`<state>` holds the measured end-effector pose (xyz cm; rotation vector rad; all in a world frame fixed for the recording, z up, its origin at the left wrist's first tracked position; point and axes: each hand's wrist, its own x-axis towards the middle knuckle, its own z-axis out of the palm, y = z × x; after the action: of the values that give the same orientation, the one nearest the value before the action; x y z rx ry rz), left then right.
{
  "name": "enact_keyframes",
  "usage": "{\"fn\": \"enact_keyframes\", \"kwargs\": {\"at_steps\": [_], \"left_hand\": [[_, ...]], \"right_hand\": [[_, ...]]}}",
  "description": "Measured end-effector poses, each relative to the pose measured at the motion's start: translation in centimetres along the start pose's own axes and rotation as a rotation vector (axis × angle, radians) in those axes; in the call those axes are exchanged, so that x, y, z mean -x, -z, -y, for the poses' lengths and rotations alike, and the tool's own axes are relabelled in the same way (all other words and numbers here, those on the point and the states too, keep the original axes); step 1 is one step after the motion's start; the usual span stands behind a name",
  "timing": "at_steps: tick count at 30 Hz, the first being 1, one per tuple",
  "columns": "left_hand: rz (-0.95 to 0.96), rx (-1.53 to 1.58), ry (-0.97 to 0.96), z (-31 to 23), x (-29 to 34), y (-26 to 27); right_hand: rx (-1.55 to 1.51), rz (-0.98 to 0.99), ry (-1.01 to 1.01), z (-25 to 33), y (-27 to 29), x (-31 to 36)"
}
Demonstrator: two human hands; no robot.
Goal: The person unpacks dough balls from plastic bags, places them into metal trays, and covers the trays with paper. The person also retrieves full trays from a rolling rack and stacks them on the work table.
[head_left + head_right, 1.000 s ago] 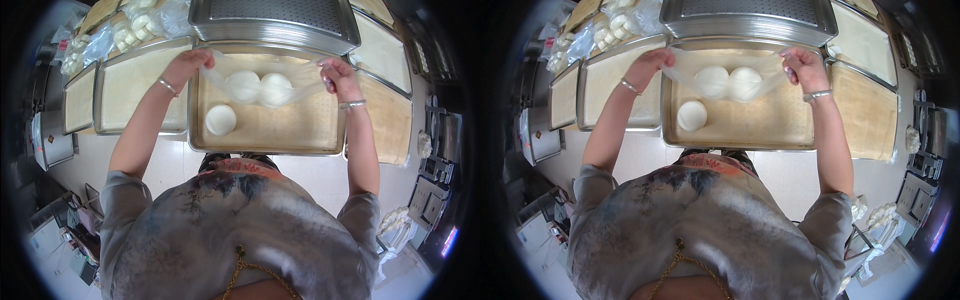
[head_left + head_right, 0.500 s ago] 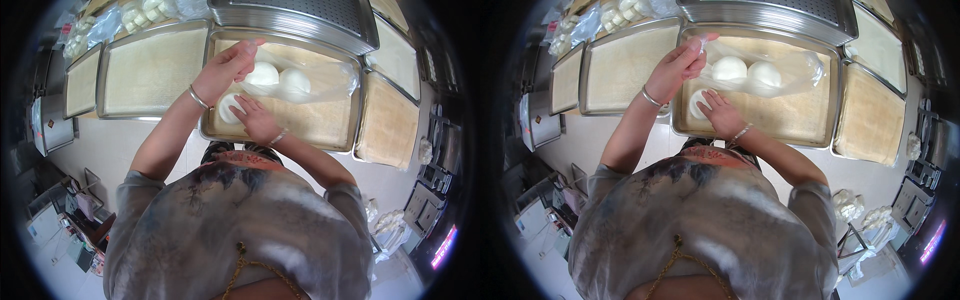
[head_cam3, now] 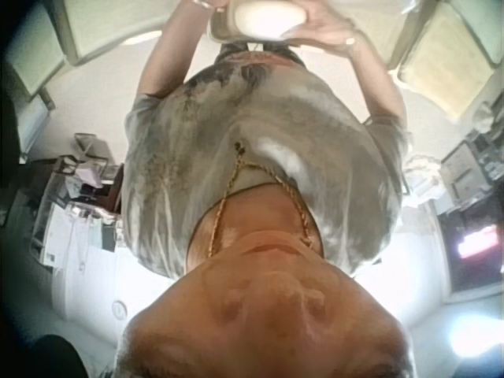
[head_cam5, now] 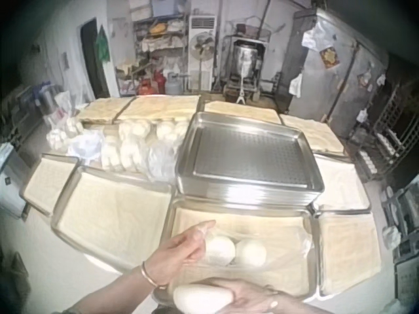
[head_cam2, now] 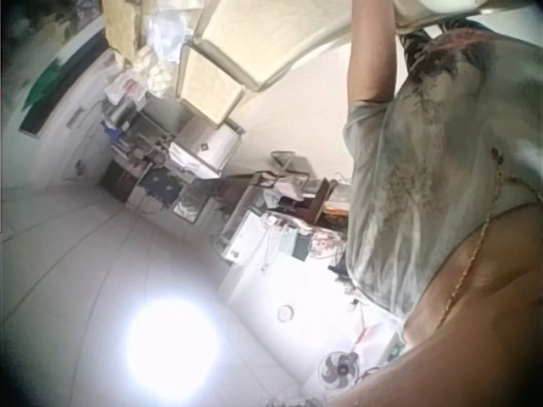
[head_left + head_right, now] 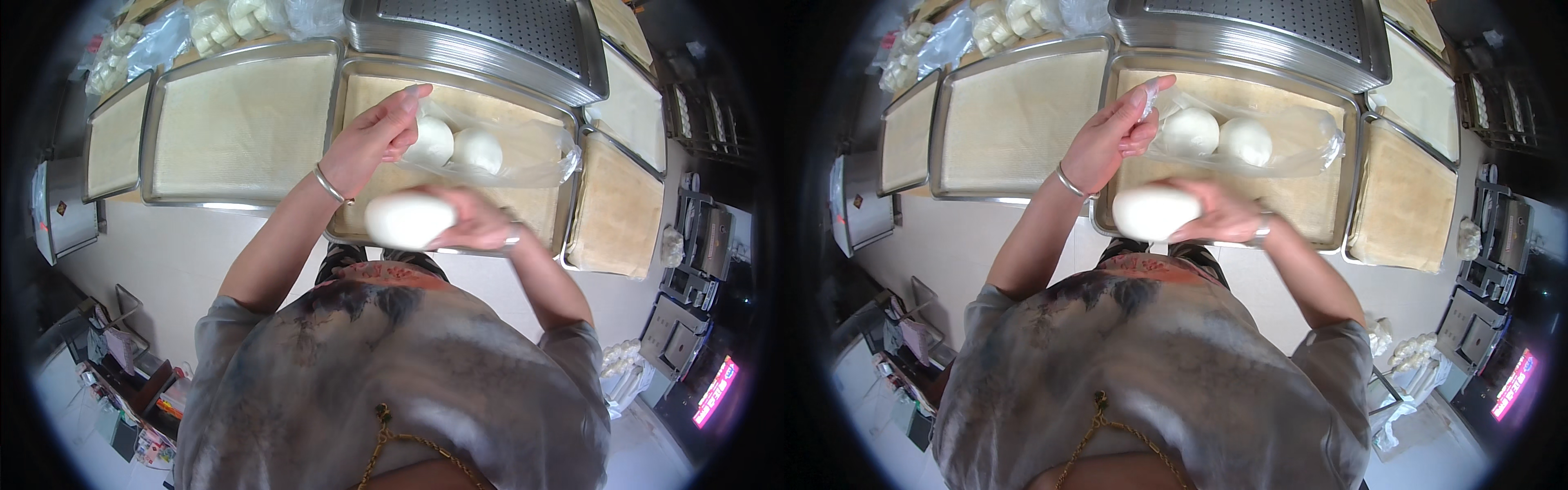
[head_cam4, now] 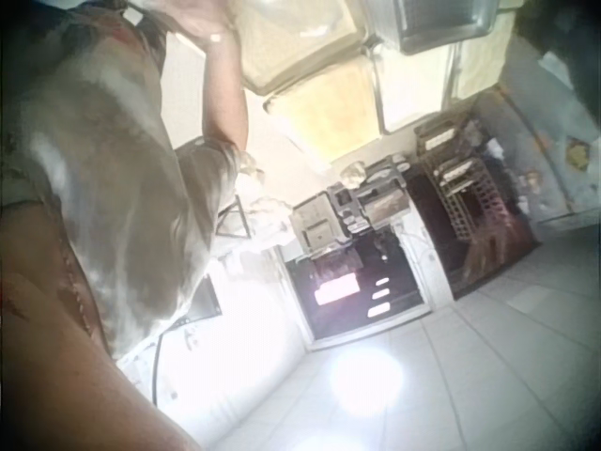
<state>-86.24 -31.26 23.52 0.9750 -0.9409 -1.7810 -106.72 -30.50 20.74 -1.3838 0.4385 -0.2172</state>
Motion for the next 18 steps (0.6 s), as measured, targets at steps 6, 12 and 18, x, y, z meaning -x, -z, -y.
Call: {"fn": "enact_keyframes", "kwargs": {"at_steps": [6,12,18], "left_hand": [[-0.008,0.058,-0.013,0.6,0.6,0.5],[-0.006,0.061,-0.035,0.6,0.4,0.2],[-0.006,0.093,-0.025,0.3,0.2,-0.2]], "right_hand": [[0.314,-0.385,-0.135,4.4,6.0,0.3],[0.655,-0.545,-0.466,-0.9,9.1,-1.3],[0.944,-0.586,-0.412,-1.7,7.4,0.0]]}}
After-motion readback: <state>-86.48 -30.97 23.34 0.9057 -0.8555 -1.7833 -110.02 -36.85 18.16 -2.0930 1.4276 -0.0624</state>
